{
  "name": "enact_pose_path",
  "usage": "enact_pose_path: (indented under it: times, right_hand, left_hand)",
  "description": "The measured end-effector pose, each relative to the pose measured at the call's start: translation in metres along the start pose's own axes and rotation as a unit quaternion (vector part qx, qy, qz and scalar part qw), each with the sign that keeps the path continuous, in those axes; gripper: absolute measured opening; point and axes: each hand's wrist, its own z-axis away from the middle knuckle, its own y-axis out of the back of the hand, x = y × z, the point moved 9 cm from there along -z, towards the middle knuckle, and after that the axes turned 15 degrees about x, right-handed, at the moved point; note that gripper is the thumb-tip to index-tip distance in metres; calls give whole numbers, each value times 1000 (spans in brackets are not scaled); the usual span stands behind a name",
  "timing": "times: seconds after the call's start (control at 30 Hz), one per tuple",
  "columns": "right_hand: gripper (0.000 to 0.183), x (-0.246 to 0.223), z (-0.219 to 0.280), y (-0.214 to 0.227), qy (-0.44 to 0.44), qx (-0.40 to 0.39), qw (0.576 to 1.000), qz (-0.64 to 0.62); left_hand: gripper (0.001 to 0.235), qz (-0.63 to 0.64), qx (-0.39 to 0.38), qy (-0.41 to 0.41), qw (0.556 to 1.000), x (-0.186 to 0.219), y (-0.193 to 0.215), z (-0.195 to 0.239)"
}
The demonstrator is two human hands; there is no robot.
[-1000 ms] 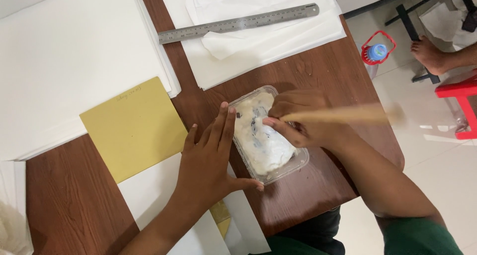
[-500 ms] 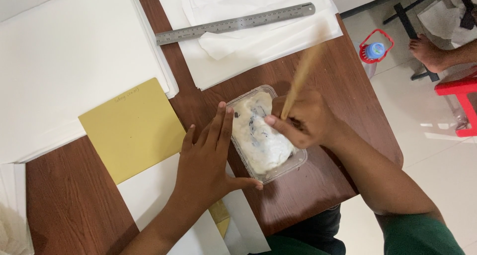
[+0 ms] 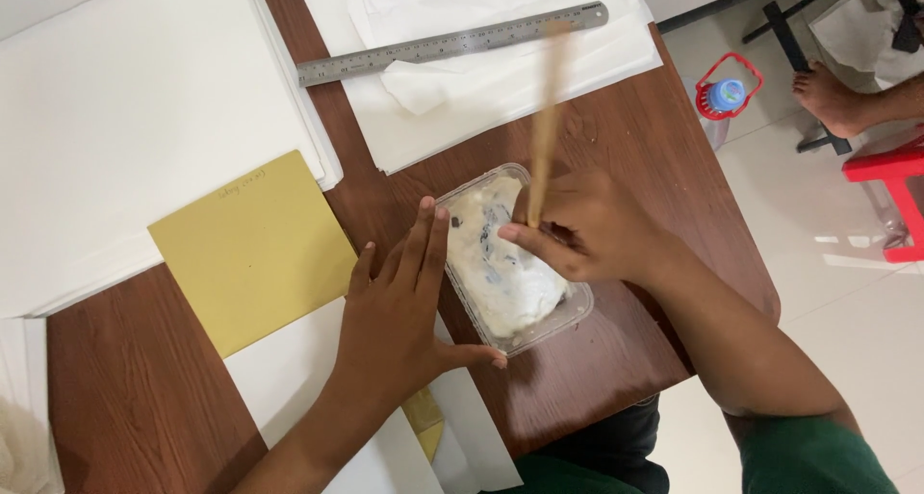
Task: The person aligns a yellow paper template on a white sheet, then uses a brush to apply a white adhesive from a container onto the white paper. They continue applying the adhesive along the edges of the template.
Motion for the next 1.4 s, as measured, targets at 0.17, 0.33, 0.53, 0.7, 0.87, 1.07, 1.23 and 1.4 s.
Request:
enact_pose_path:
  times: [0.17,0.33,0.53,0.7,0.87,1.07,1.23,1.4]
  right_hand:
    - [31,-4,6,11,71,62,987,131]
    - [17,15,22,28,-12,172,985,21]
    - [34,62,58,59,-77,352,932,-26]
    - [33,74,50,92,-94,403,907,-79]
    - [32,4,10,76,-105,265,959,2]
    - [28,-23,-4,-43,-282,121,950,-64]
    - [33,-47,-4,-116,-163,1,985,-53]
    - [22,-64,14,-127,13,37,997,-70]
  left_hand:
    - [167,-6,-7,-4,1000,0,-2,0]
    - [163,-25,-33,-2,999,1,-8,2]
    - [157,-20,-6,-25,999,-4,1,2]
    - [129,54,5,-31,998,-27,80,-4]
    - [72,-82,11,-18,996,-74,102,52]
    - [115,-123,-6,-20,992,-74,30,120]
    - [117,-92,46,4,995,-79,36,120]
    - [121,-8,76,30,997,-87,33,127]
